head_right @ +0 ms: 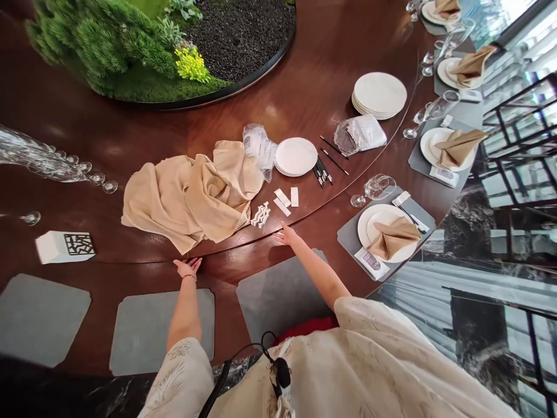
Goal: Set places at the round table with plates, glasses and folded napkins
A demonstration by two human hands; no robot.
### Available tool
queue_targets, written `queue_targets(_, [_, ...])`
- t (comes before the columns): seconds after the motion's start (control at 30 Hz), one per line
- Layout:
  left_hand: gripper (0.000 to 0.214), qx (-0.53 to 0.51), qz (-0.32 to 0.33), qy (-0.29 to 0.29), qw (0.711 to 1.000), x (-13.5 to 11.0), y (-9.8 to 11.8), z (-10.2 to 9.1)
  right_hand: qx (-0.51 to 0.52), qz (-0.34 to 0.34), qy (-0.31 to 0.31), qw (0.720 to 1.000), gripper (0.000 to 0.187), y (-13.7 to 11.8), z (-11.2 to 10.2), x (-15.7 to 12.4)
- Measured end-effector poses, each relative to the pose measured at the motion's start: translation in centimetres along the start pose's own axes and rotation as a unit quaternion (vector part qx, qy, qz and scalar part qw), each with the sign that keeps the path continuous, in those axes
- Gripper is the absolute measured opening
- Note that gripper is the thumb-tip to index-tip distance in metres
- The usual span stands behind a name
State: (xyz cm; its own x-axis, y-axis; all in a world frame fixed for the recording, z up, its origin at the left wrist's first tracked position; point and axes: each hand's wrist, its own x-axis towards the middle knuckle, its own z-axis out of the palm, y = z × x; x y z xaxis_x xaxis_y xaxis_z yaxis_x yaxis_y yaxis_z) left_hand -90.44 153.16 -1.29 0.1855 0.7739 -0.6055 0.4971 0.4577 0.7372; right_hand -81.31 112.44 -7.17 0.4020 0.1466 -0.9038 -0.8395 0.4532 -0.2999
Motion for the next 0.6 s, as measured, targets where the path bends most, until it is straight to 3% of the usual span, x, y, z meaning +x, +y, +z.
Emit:
queue_targets(0.07, [0.054, -0.026, -0.007, -0.019, 0.999, -1.2, -2.5, 0.8, -0.024, 0.007, -0.013, 1.0, 0.054, 1.4, 1.6, 0.0])
queue_targets(0.17, [0.041, -0.027, -0.017, -0.074, 0.997, -4.8, -7.3, 3.6, -0.093, 0.041, -0.058, 0.993, 0.044, 3.1, 3.7, -0.3])
queue_targets(0.3, [0.027, 0.009, -0.044, -0.174, 0.984, -11.1, -13.0, 7.9, -0.196, 0.068, -0.134, 0.969, 0.02, 3.9, 4.0, -1.6])
queue_targets(0.43, [0.029, 0.022, -0.06, -0.26, 0.963, -15.7, -15.7, 11.1, -0.209, 0.021, -0.136, 0.968, 0.017, 1.6, 0.7, -3.7])
queue_targets(0.6, [0.048, -0.012, -0.058, -0.236, 0.97, -17.0, -13.9, 15.3, -0.2, -0.032, -0.09, 0.975, 0.031, -5.6, -5.8, -6.2])
